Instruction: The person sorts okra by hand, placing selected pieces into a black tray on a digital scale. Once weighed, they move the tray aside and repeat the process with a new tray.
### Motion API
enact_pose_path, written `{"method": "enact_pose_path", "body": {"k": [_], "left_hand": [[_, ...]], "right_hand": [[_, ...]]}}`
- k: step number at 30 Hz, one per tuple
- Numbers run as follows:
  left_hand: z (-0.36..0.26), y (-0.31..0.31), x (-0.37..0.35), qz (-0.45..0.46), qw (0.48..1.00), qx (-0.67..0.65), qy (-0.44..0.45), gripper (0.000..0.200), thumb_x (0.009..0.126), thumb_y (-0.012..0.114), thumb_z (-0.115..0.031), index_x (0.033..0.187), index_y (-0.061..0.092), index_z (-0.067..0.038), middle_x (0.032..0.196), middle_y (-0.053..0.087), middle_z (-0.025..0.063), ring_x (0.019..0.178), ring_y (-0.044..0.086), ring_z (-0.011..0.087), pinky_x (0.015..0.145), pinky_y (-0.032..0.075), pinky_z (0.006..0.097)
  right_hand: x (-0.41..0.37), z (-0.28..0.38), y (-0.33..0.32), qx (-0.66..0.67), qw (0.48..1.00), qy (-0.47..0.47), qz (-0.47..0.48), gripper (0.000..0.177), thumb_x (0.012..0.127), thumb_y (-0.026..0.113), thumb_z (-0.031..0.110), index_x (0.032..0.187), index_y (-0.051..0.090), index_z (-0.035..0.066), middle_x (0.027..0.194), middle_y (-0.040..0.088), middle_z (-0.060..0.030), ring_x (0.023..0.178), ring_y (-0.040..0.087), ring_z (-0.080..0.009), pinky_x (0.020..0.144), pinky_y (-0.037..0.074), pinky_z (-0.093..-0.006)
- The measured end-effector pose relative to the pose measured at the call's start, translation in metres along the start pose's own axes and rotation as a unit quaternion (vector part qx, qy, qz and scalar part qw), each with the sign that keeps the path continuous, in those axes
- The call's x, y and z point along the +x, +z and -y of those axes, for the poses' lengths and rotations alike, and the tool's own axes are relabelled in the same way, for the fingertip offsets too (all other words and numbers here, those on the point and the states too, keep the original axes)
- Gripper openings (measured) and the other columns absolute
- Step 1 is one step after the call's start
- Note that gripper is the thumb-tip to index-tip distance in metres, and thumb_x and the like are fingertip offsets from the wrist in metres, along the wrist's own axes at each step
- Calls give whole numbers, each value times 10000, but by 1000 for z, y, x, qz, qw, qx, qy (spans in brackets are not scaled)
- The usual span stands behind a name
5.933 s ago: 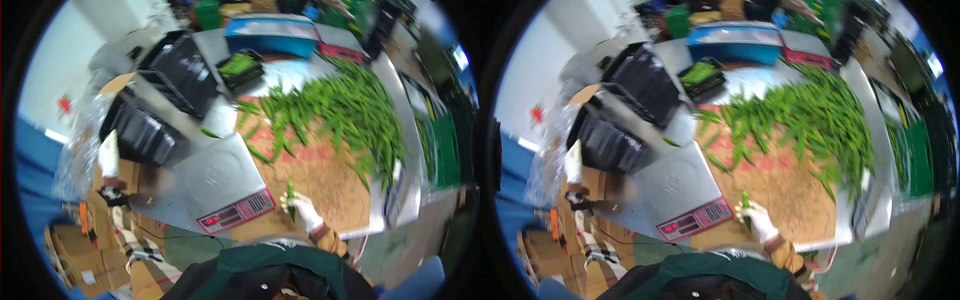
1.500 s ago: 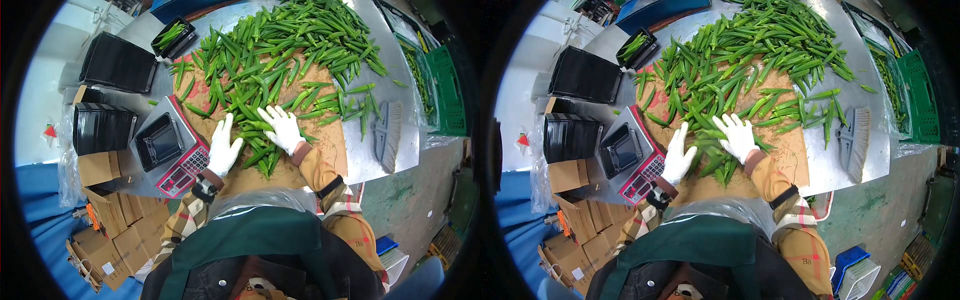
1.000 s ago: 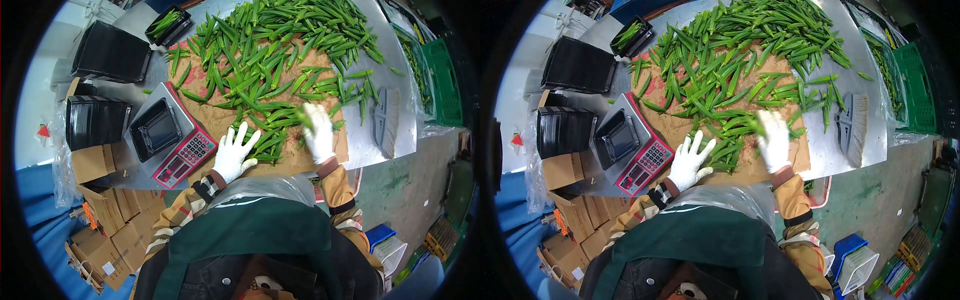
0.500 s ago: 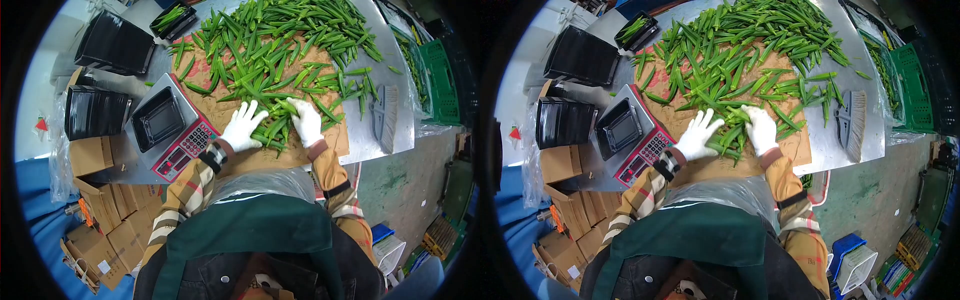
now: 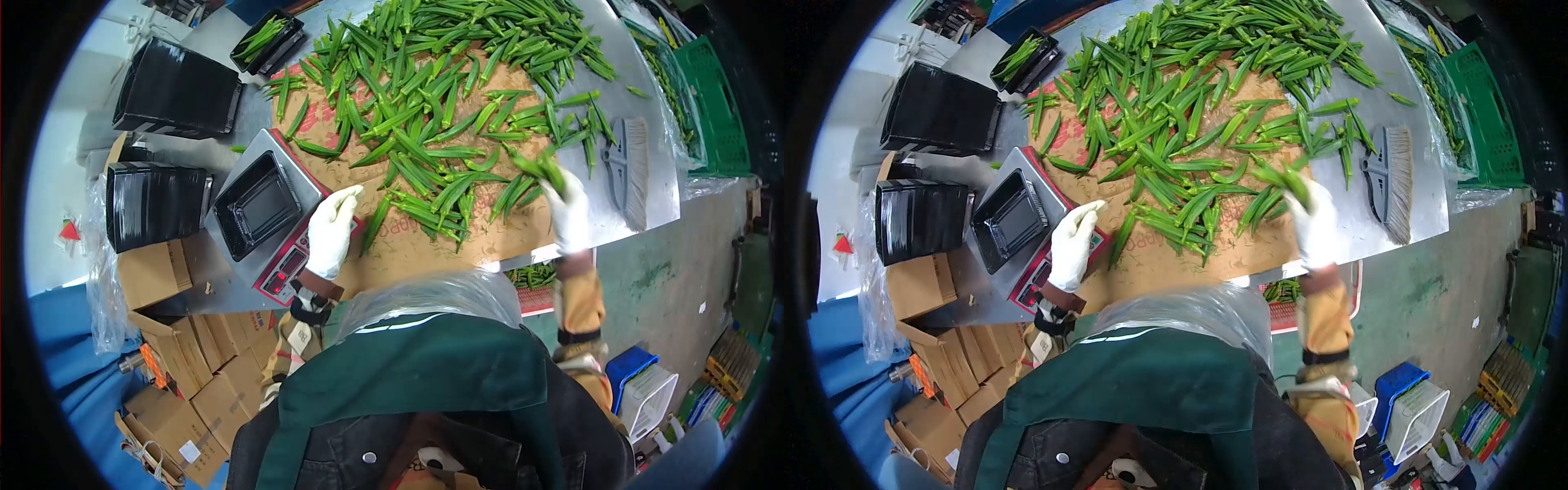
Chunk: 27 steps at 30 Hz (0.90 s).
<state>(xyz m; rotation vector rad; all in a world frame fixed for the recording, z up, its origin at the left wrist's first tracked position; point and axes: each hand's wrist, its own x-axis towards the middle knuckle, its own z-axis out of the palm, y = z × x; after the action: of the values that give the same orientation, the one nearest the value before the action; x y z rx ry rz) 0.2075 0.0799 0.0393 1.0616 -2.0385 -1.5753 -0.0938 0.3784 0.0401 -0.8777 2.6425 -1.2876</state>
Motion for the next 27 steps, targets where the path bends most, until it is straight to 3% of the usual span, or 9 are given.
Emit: {"method": "enact_pose_path", "body": {"k": [2,4,6,12,18,21,23,25,27], "left_hand": [[-2,2,-5,-18,1000,5,-15,249,966,608,-136,1174,713,-48,1095,732,105,1002,680,195,912,514,323],[-1,14,-10,-23,999,47,-1,232,969,606,-143,1147,724,-52,1062,737,98,972,684,195,888,521,327],[1,31,-7,38,996,81,17,217,986,613,-99,1169,694,-17,1110,719,83,1060,653,164,953,496,291],[0,87,9,199,849,390,296,353,772,757,-204,1102,695,-93,1089,687,115,1037,619,334,905,498,426],[24,81,1,123,873,329,339,373,720,777,-121,1074,670,-77,1073,677,126,1019,617,349,890,495,440],[24,62,-12,130,905,283,290,349,780,777,-80,1104,649,-61,1044,690,100,1003,640,272,866,513,392],[12,55,-21,177,981,71,33,307,851,759,-113,1125,636,-54,1024,690,82,985,646,214,844,522,352],[-3,41,-22,239,940,-160,-183,378,957,697,-178,1284,567,-39,1061,668,80,958,642,146,839,539,311],[-28,39,-25,255,881,-319,-240,477,965,684,-191,1380,497,-48,1109,653,107,952,648,168,862,546,334]], "right_hand": [[-26,-33,-61,-22,981,118,154,370,851,733,100,1215,695,43,1011,737,-168,877,708,-258,826,535,-353],[-52,-29,-88,-108,983,114,92,375,836,686,29,1210,706,44,978,742,-166,857,709,-189,804,543,-328],[-46,-7,-54,79,984,139,77,370,834,639,15,1194,716,55,997,742,-162,865,720,-204,800,546,-313],[-37,55,99,-93,971,-166,146,548,740,663,-3,1264,662,155,1292,625,-92,1142,591,-291,970,508,-380],[-35,58,81,-87,980,-147,96,524,733,722,38,1242,666,151,1208,645,-85,1094,612,-280,927,527,-382],[-54,31,10,-11,994,-15,104,424,752,768,53,1168,704,104,1091,694,-122,975,669,-295,868,540,-365],[-73,-2,-51,-74,975,88,192,382,771,783,73,1147,711,74,1002,714,-148,879,692,-293,807,544,-363],[-86,-17,-77,-120,962,152,192,373,780,786,92,1143,709,50,924,716,-160,809,695,-279,755,543,-368],[-83,-19,-72,-129,962,181,160,300,826,748,71,1117,711,14,882,722,-146,785,685,-195,717,524,-338]]}}
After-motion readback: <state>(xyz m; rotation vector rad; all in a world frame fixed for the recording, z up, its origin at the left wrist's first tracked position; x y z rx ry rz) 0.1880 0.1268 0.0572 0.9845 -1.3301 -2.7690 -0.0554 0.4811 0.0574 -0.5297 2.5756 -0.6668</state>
